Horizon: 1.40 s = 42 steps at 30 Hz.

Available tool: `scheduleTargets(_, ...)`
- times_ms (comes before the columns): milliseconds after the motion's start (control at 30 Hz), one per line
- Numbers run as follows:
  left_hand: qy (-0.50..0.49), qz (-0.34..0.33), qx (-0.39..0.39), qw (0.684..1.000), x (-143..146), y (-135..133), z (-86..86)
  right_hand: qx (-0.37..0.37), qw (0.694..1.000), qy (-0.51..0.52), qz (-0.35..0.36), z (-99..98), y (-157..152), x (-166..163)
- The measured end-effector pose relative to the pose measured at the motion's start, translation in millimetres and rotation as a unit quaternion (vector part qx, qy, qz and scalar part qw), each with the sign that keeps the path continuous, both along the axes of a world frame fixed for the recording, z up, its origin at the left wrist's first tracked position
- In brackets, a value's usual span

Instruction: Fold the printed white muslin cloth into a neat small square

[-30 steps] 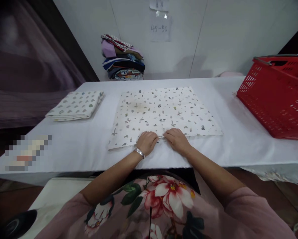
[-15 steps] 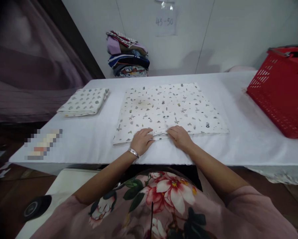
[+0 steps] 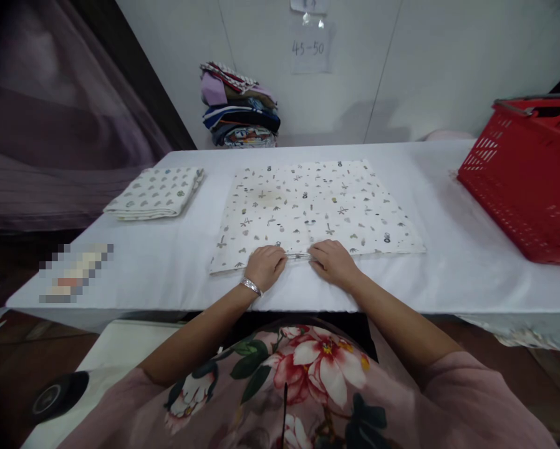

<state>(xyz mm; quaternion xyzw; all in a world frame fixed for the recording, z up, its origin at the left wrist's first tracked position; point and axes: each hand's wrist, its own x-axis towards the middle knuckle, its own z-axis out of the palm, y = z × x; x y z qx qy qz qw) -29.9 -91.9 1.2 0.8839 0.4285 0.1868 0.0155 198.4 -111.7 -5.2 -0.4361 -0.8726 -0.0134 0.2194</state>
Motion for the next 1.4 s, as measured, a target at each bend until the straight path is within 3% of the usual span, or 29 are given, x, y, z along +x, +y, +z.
scheduleTargets(400, -0.088, -0.020, -0.028, 0.995, -4.6, 2.5, -1.6, 0.005, 1.000, -0.012, -0.015, -2.0, 4.3, -1.2)
scheduleTargets(733, 0.002, -0.009, -0.001, 1.000, 1.7, 4.5, 0.6, 0.013, 0.999, -0.022, -0.019, -1.7, 3.3, -1.9)
scheduleTargets(867, -0.018, -0.011, 0.000, 1.000, 0.9, 4.9, 4.1, 0.013, 0.999, -0.029, -0.021, -2.3, 3.8, -1.9)
scheduleTargets(1167, 0.015, -0.004, -0.071, 0.997, -1.3, 1.6, 4.7, 0.002, 0.999, -0.037, -0.028, -2.7, 5.5, -1.7)
scheduleTargets(1400, 0.055, -0.002, -0.041, 0.998, 0.7, 4.3, 4.2, 0.002, 0.999, -0.041, -0.028, -3.5, 5.4, -2.5)
